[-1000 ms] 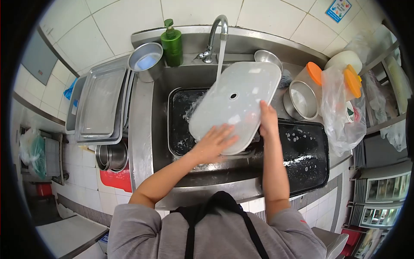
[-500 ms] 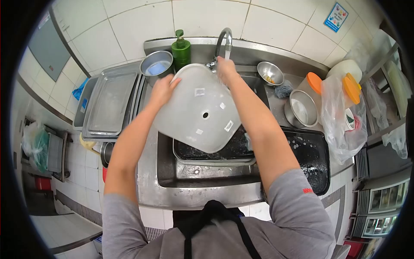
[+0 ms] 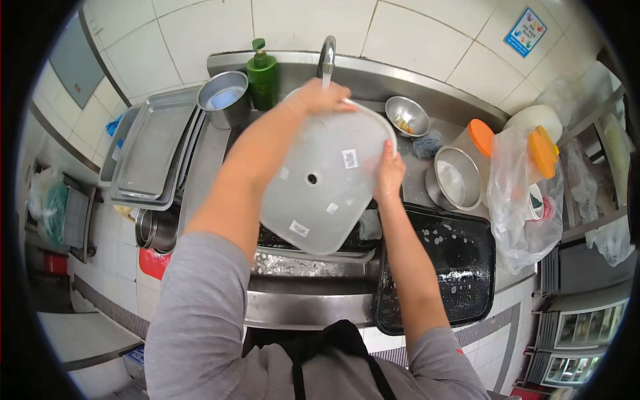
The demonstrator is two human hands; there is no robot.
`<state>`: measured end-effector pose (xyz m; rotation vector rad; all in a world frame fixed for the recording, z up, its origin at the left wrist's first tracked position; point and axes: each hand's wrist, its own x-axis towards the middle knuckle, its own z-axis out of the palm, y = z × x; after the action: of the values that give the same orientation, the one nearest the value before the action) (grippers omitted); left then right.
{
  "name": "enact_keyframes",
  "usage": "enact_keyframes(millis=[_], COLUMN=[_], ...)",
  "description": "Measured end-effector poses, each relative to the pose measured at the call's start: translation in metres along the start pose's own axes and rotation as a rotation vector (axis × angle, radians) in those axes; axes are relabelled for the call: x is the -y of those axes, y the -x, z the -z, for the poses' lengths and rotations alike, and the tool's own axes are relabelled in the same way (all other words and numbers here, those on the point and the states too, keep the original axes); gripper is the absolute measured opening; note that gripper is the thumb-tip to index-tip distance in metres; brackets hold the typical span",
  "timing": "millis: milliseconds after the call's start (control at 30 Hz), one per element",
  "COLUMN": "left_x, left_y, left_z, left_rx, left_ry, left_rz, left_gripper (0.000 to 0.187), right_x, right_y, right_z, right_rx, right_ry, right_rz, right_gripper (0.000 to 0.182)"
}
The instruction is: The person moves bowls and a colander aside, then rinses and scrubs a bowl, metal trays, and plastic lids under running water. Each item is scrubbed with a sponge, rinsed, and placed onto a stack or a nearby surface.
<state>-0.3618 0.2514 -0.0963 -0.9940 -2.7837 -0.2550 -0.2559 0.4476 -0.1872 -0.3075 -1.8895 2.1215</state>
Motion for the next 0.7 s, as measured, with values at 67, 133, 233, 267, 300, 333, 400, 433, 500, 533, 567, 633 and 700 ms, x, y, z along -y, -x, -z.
enact_keyframes(millis=[67, 133, 233, 267, 300, 333, 400, 433, 500, 533, 567, 633, 700], left_x=[0.023, 0.044, 0.046, 0.034, 0.032, 0.030, 0.023, 0.000, -0.057, -0.080, -0.092, -0.112, -0.128], left_y=[0.017, 0.044, 0.102, 0.128, 0.153, 0.176, 0.216, 0.231, 0.245, 0.251, 0.262, 0.279, 0.292], left_z=[-0.013, -0.029, -0.061, -0.070, -0.090, -0.117, -0.168, -0.165, -0.158, -0.159, -0.161, -0.154, -0.140], left_rx=[-0.263, -0.545, -0.374, -0.290, -0.514, -0.740, -0.713, -0.598, -0.531, -0.595, -0.665, -0.836, -0.851], left_ry=[0.070, 0.111, 0.340, 0.341, 0.391, 0.436, 0.579, 0.974, 1.485, 1.597, 1.751, 1.978, 1.975], left_rz=[0.090, 0.188, 0.714, 0.842, 0.848, 0.847, 1.252, 1.315, 1.342, 1.335, 1.281, 1.187, 1.159], left_gripper=[0.043, 0.043, 0.042, 0.041, 0.040, 0.039, 0.039, 0.040, 0.046, 0.049, 0.053, 0.058, 0.060], right_x=[0.011, 0.023, 0.029, 0.030, 0.033, 0.038, 0.039, 0.034, 0.015, -0.001, -0.018, -0.033, -0.054], right_y=[-0.004, -0.006, -0.015, -0.018, -0.017, -0.015, -0.009, -0.005, 0.002, 0.004, 0.008, 0.025, 0.050], right_z=[0.013, 0.014, 0.013, 0.011, 0.008, 0.004, -0.005, -0.010, -0.018, -0.022, -0.026, -0.032, -0.047], right_rx=[0.002, -0.027, -0.084, -0.117, -0.098, -0.105, -0.091, -0.106, -0.108, -0.084, -0.064, -0.058, 0.001], right_ry=[0.051, -0.019, -0.176, -0.258, -0.261, -0.307, -0.360, -0.378, -0.465, -0.468, -0.551, -0.629, -0.721], right_rz=[0.061, 0.060, 0.078, 0.098, 0.090, 0.074, 0.048, 0.056, 0.017, 0.004, -0.024, -0.180, -0.249], right_gripper=[0.044, 0.043, 0.042, 0.041, 0.041, 0.041, 0.042, 0.044, 0.051, 0.051, 0.054, 0.059, 0.060])
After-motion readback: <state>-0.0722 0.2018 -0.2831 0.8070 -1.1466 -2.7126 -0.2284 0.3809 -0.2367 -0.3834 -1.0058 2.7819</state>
